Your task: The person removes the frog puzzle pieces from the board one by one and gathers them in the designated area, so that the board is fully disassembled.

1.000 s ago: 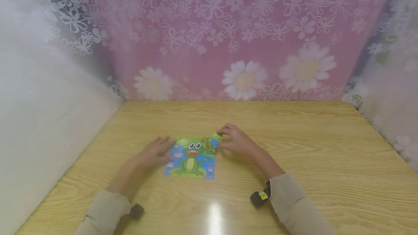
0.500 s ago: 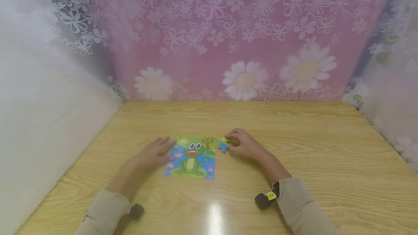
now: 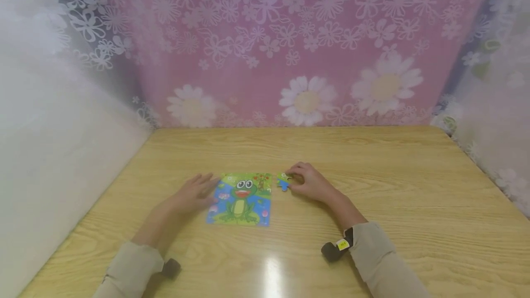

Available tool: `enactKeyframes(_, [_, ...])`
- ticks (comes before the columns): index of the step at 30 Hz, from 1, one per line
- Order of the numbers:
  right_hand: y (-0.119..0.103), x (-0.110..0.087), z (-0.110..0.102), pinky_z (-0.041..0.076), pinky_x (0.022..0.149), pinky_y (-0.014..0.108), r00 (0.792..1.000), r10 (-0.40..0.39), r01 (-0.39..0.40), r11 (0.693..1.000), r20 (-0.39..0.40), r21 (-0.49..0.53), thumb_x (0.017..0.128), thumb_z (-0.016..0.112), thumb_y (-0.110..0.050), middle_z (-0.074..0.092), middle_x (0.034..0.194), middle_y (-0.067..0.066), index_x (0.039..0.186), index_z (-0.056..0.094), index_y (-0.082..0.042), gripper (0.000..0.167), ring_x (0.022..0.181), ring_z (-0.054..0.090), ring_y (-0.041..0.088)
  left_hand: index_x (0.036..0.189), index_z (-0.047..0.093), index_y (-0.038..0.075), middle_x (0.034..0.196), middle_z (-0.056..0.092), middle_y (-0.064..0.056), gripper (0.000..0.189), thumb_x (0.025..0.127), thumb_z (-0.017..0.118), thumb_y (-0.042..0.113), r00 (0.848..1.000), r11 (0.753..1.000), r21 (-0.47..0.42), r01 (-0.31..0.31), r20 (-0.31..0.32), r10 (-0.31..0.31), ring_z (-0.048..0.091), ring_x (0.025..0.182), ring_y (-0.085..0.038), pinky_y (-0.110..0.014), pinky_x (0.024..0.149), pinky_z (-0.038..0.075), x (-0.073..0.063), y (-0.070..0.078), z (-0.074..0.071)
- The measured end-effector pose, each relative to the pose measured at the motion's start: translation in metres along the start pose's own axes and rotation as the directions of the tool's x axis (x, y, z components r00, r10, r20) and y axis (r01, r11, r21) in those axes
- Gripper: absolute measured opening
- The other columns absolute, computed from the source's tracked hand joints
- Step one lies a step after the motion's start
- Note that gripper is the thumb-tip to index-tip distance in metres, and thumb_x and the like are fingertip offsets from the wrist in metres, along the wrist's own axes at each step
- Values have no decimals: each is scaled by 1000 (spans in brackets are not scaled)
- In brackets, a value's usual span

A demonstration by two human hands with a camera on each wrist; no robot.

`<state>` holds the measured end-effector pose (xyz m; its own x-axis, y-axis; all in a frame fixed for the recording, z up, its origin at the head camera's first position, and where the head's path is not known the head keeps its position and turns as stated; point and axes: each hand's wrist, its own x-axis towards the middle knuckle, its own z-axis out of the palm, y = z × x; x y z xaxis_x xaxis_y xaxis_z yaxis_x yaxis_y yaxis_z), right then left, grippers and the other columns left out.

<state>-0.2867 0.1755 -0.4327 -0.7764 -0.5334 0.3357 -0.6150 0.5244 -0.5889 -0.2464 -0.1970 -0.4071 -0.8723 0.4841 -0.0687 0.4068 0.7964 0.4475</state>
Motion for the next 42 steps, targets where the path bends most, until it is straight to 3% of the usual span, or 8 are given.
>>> enactKeyframes(21, [-2,-5,0,31,96,53,997,69,-69,998,22,-12,82,70,-12,53,116,12,112,64,-5,31,113,42,34,145,31,14,149,16,-18,67,90,57,41,1000,1000,16,-4,2,4,4,134,-44,-60,103,1,0,-1,0])
enactKeyframes(35, [-2,-4,-1,31,96,54,998,57,-57,998,13,-24,81,70,-18,53,117,9,114,64,-6,35,114,42,33,144,32,12,149,16,-19,66,90,58,38,1000,1000,2,-6,-2,6,4,133,-44,-61,102,1,-2,2,-1])
enactKeyframes(42, [-12,5,4,35,93,52,1000,8,-8,1000,-4,2,81,70,-14,53,118,9,116,62,-4,37,113,43,32,145,31,13,149,16,-19,66,90,58,38,1000,1000,-11,-6,6,6,3,134,-43,-61,102,0,-3,4,-3])
